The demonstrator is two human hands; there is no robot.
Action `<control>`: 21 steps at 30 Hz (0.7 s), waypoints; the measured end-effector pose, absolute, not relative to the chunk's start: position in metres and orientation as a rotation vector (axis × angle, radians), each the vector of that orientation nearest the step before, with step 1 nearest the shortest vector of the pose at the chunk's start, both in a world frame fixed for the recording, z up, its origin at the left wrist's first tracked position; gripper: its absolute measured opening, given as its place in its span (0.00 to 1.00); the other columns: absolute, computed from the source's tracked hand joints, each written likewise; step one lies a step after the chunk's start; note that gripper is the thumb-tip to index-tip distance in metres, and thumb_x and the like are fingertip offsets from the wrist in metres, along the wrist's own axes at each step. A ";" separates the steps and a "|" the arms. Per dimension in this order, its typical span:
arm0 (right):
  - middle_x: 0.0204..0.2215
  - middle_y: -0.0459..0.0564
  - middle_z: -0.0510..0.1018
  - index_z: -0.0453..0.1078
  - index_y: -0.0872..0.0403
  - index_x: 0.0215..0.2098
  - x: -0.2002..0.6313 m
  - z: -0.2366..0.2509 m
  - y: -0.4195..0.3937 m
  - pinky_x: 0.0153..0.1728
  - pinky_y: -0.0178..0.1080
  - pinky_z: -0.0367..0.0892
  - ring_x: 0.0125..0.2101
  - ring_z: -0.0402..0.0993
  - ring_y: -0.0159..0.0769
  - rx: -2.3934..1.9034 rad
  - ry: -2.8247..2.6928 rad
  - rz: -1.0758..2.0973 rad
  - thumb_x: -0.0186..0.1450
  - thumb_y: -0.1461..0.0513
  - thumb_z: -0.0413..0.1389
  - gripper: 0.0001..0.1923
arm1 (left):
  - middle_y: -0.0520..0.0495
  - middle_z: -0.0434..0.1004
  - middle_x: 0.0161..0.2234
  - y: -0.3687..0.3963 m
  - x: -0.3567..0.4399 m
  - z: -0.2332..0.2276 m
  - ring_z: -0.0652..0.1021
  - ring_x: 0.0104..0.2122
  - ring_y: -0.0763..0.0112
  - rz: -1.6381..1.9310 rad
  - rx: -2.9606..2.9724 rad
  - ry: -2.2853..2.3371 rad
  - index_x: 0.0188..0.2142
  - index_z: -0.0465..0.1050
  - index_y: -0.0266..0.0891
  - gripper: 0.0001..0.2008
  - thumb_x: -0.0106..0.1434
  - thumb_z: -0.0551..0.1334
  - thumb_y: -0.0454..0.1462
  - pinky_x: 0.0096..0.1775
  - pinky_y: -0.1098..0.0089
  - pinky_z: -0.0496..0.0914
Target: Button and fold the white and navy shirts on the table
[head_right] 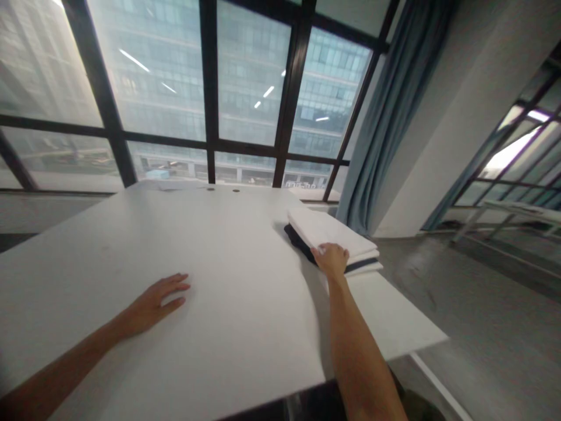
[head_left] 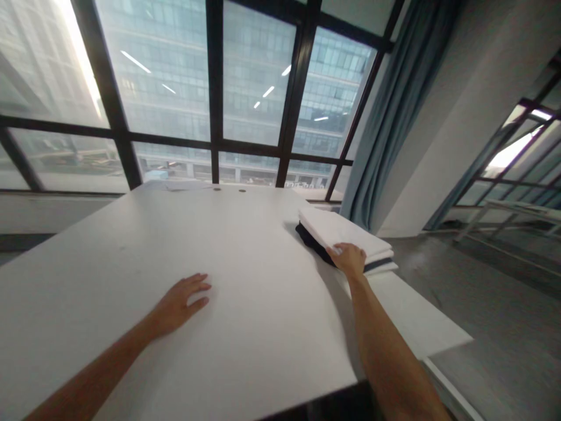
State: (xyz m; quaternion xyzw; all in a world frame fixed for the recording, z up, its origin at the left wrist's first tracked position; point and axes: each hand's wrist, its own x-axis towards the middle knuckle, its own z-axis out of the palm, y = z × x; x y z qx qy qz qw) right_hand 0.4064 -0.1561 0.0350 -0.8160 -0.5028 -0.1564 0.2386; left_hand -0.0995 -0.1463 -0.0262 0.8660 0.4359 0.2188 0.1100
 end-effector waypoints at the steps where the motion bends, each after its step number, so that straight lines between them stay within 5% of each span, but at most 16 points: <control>1: 0.45 0.59 0.78 0.76 0.57 0.43 0.406 0.036 -0.156 0.54 0.51 0.51 0.48 0.68 0.49 -2.248 -1.360 -0.418 0.62 0.51 0.55 0.20 | 0.45 0.67 0.60 -0.146 -0.100 -0.025 0.65 0.60 0.58 0.638 2.549 1.268 0.51 0.73 0.44 0.26 0.64 0.51 0.55 0.60 0.55 0.59; 6: 0.43 0.61 0.78 0.75 0.59 0.43 0.387 0.048 -0.157 0.52 0.48 0.56 0.46 0.70 0.46 -2.200 -1.350 -0.273 0.63 0.56 0.55 0.17 | 0.45 0.63 0.62 -0.140 -0.105 -0.025 0.64 0.61 0.58 0.548 2.569 1.230 0.53 0.72 0.43 0.28 0.63 0.51 0.57 0.61 0.56 0.58; 11: 0.34 0.53 0.80 0.75 0.57 0.35 0.297 0.086 -0.215 0.40 0.36 0.67 0.34 0.74 0.35 -1.520 -1.629 0.045 0.64 0.57 0.54 0.12 | 0.44 0.64 0.61 -0.137 -0.103 -0.027 0.64 0.60 0.58 0.566 2.605 1.230 0.51 0.72 0.42 0.30 0.63 0.50 0.58 0.61 0.57 0.57; 15: 0.24 0.48 0.76 0.72 0.56 0.26 0.222 0.112 -0.315 0.28 0.32 0.65 0.25 0.69 0.29 -1.129 -1.836 0.332 0.65 0.53 0.55 0.16 | 0.42 0.69 0.58 -0.137 -0.098 -0.023 0.68 0.58 0.58 0.581 2.648 1.244 0.50 0.73 0.41 0.32 0.62 0.48 0.59 0.60 0.57 0.59; 21: 0.17 0.43 0.68 0.71 0.56 0.28 0.167 0.088 -0.430 0.19 0.25 0.59 0.17 0.64 0.23 -0.777 -1.848 1.388 0.69 0.41 0.35 0.34 | 0.42 0.68 0.58 -0.138 -0.094 -0.018 0.67 0.58 0.58 0.525 2.650 1.279 0.50 0.73 0.41 0.31 0.61 0.48 0.59 0.60 0.58 0.58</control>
